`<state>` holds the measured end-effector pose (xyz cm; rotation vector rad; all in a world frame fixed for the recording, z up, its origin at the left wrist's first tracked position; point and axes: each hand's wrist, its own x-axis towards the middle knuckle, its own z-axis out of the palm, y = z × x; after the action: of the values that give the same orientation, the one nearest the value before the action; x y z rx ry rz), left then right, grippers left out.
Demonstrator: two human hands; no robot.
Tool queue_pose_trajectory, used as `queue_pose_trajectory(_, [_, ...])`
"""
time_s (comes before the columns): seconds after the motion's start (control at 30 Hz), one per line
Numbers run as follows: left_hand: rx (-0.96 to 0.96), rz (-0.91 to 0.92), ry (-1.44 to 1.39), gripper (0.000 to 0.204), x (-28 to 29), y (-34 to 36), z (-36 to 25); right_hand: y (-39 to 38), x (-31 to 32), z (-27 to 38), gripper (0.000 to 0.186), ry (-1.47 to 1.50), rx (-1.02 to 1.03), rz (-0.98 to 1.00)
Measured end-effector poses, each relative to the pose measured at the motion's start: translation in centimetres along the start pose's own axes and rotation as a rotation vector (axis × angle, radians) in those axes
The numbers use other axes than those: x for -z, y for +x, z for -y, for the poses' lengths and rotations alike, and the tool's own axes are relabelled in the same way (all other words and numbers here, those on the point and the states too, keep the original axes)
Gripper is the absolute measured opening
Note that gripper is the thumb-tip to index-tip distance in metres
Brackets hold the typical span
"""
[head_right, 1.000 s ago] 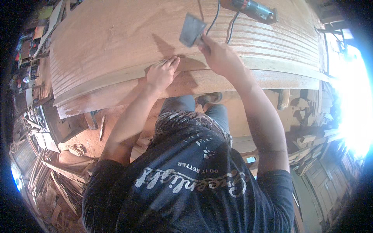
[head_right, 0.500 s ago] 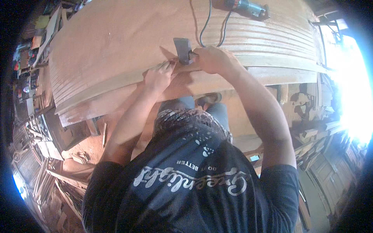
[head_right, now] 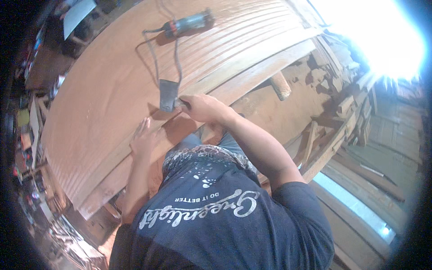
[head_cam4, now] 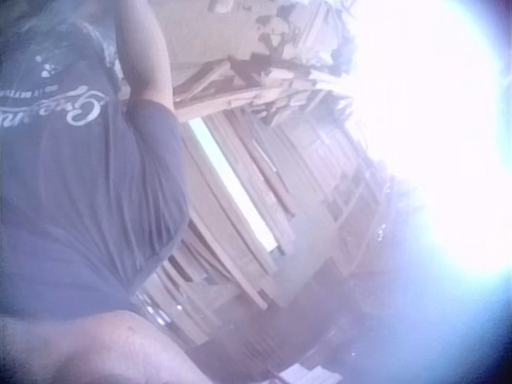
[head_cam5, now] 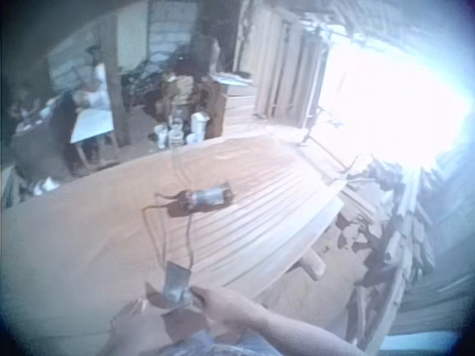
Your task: The person uses a hand axe to chip and shape the edge of a large curved wooden panel, then uses a power sander to smooth the surface. The person repeatedly positions the wood and removes material along the edge.
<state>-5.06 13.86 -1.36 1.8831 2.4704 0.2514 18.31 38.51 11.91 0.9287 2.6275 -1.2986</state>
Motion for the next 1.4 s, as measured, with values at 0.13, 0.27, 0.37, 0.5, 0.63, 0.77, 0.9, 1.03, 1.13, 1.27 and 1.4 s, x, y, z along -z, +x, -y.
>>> queue_pose_trajectory(0.13, [0.101, 0.038, -0.141, 0.078, 2.1, 1.2, -2.7, -8.0, 4.8, -6.2, 0.048, 0.157, -0.181, -0.047])
queue_pose_trajectory(0.27, [-0.094, -0.073, -0.178, 0.082, 4.6, 8.5, -10.0, -16.3, 7.4, -14.1, 0.053, 0.232, -0.385, -0.088])
queue_pose_trajectory(0.37, [-0.219, -0.073, -0.331, 0.08, 3.9, 17.3, -18.9, -21.7, 7.6, -20.4, 0.057, 0.354, -0.469, -0.237])
queue_pose_trajectory(0.5, [-0.344, 0.008, -0.359, 0.076, -0.2, 30.3, -34.3, -26.2, 10.6, -27.4, 0.071, 0.433, -0.615, -0.173])
queue_pose_trajectory(0.63, [-0.402, 0.124, -0.292, 0.08, -4.2, 41.8, -50.6, -30.0, 14.6, -33.4, 0.069, 0.437, -0.662, -0.13])
queue_pose_trajectory(0.77, [-0.334, 0.23, -0.162, 0.078, -7.7, 52.1, -63.9, -33.4, 19.4, -38.8, 0.06, 0.483, -0.736, -0.147])
queue_pose_trajectory(0.9, [-0.211, 0.296, 0.014, 0.066, -10.2, 56.9, -69.6, -34.8, 22.2, -42.5, 0.054, 0.508, -0.831, -0.17])
queue_pose_trajectory(1.03, [-0.336, 0.143, -0.062, 0.056, -13.9, 57.0, -66.2, -35.3, 22.9, -46.5, 0.051, 0.536, -0.835, -0.224])
queue_pose_trajectory(1.13, [-0.401, 0.016, -0.11, 0.05, -14.8, 54.5, -61.0, -34.8, 25.9, -47.8, 0.048, 0.559, -0.855, -0.202])
queue_pose_trajectory(1.27, [-0.199, 0.125, -0.306, 0.049, -12.9, 49.7, -54.5, -33.1, 30.0, -50.0, 0.046, 0.473, -0.78, -0.241])
queue_pose_trajectory(1.4, [-0.066, 0.131, -0.18, 0.045, -12.3, 47.4, -53.6, -28.2, 37.8, -51.4, 0.046, 0.235, -0.61, -0.22])
